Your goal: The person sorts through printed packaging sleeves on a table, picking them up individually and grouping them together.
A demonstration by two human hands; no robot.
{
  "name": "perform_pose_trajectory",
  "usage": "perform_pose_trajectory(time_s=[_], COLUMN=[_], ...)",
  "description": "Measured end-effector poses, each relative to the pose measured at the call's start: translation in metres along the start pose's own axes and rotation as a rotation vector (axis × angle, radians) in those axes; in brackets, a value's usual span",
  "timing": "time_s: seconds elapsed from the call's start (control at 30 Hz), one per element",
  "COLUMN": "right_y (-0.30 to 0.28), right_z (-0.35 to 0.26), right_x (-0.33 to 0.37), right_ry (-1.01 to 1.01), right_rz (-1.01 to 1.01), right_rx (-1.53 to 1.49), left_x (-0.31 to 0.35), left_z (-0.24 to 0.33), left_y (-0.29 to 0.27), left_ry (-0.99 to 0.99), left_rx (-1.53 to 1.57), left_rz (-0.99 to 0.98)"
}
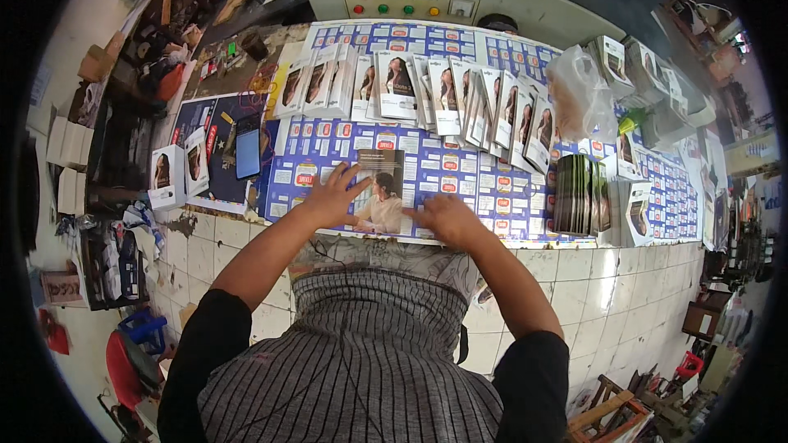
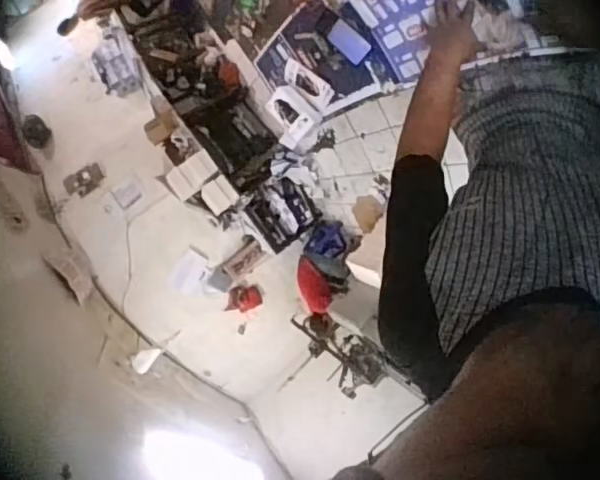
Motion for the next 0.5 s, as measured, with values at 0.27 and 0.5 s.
perform_pose_trajectory(time_s=[0.27,0.5], right_y=[0.001,0.048], right_z=[0.024,-0.052], right_x=[0.048,-0.030], right_ry=[0.358,0.629], right_rz=[0.167,0.346], right_rx=[-0.165,-0.718], left_x=[0.010,0.012], left_z=[-0.017,-0.025], left_y=[0.013,0.027], left_ry=[0.123,0.212], left_rx=[0.038,0.037], left_rz=[0.116,0.187])
Point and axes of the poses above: each hand's wrist, its own x-axis away from the middle knuckle, its own y-axis out of the palm, z = x × y, the point moved 3 cm from there along -x, towards the middle knuckle, and after that the axes turned 11 degrees about x, right-handed, at the moved point
